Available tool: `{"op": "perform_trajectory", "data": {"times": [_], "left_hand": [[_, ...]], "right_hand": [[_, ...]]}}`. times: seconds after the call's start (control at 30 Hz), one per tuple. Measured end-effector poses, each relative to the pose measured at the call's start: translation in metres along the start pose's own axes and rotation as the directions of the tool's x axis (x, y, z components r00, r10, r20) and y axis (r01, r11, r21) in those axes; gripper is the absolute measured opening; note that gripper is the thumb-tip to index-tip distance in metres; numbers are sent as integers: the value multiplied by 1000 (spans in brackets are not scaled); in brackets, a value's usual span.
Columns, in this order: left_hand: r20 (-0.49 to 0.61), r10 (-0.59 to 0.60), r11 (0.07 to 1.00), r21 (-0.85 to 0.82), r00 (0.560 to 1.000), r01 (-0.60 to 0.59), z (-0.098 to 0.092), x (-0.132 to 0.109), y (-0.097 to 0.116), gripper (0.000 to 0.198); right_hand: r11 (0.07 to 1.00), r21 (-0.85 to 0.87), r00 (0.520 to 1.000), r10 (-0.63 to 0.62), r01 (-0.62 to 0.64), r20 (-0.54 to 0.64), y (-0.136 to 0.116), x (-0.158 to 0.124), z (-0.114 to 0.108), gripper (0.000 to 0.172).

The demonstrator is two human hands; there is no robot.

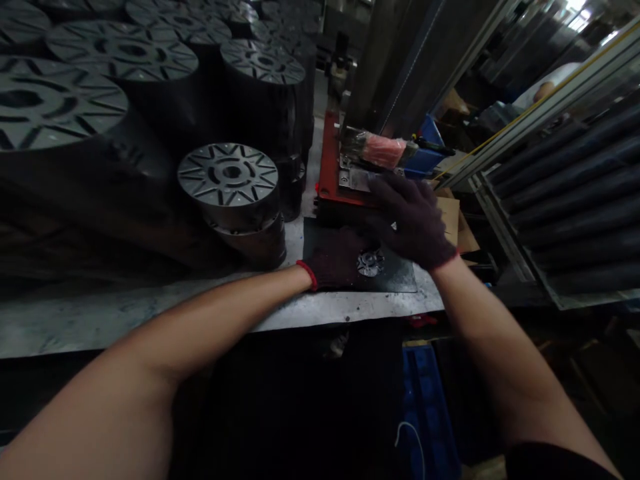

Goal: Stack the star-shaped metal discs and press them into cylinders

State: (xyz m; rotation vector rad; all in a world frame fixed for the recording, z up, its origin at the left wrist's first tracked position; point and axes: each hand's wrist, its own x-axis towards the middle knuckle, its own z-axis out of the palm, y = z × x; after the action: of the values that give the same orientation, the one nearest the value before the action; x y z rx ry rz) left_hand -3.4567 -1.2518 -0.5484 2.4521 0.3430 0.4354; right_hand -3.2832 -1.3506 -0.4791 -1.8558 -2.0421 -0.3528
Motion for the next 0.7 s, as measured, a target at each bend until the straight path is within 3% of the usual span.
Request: {"op": "perform_trajectory", "data": {"times": [0.1, 0.2, 0.27, 0.33, 0.37, 0.43, 0.57, 0.7], "left_hand": [[44, 10, 998, -61, 999, -7, -1, -1, -6, 89], [36, 11, 997, -81, 999, -8, -2, -2, -10, 95], [31, 8, 999, -52, 999, -7, -2, -2, -10, 90], [30, 0, 1000, -15, 1000, 1, -1, 0, -9, 83], [34, 1, 1000, -6, 999, -1, -1, 1, -8, 80], [35, 10, 1000, 0, 999, -10, 0, 3, -8, 78], [37, 23, 1000, 3, 999, -23, 0, 5, -6, 79], [56, -3, 1000, 17, 998, 2, -2, 3, 0, 73]], "right_hand": [[994, -19, 993, -108, 109, 47, 33, 62, 2, 55], [995, 36, 995, -97, 95, 34, 38, 73, 7, 38], [987, 159, 995, 54, -39, -89, 23, 47, 13, 31], [898, 375, 931, 316, -232, -181, 3, 6, 24, 37], [808, 497, 880, 445, -317, -163, -5, -15, 31, 42], [738, 561, 842, 524, -376, -125, -14, -49, 48, 49], [800, 450, 849, 507, -398, -150, -16, -76, 65, 46], [870, 275, 878, 457, -409, -141, -28, -80, 53, 48]]}}
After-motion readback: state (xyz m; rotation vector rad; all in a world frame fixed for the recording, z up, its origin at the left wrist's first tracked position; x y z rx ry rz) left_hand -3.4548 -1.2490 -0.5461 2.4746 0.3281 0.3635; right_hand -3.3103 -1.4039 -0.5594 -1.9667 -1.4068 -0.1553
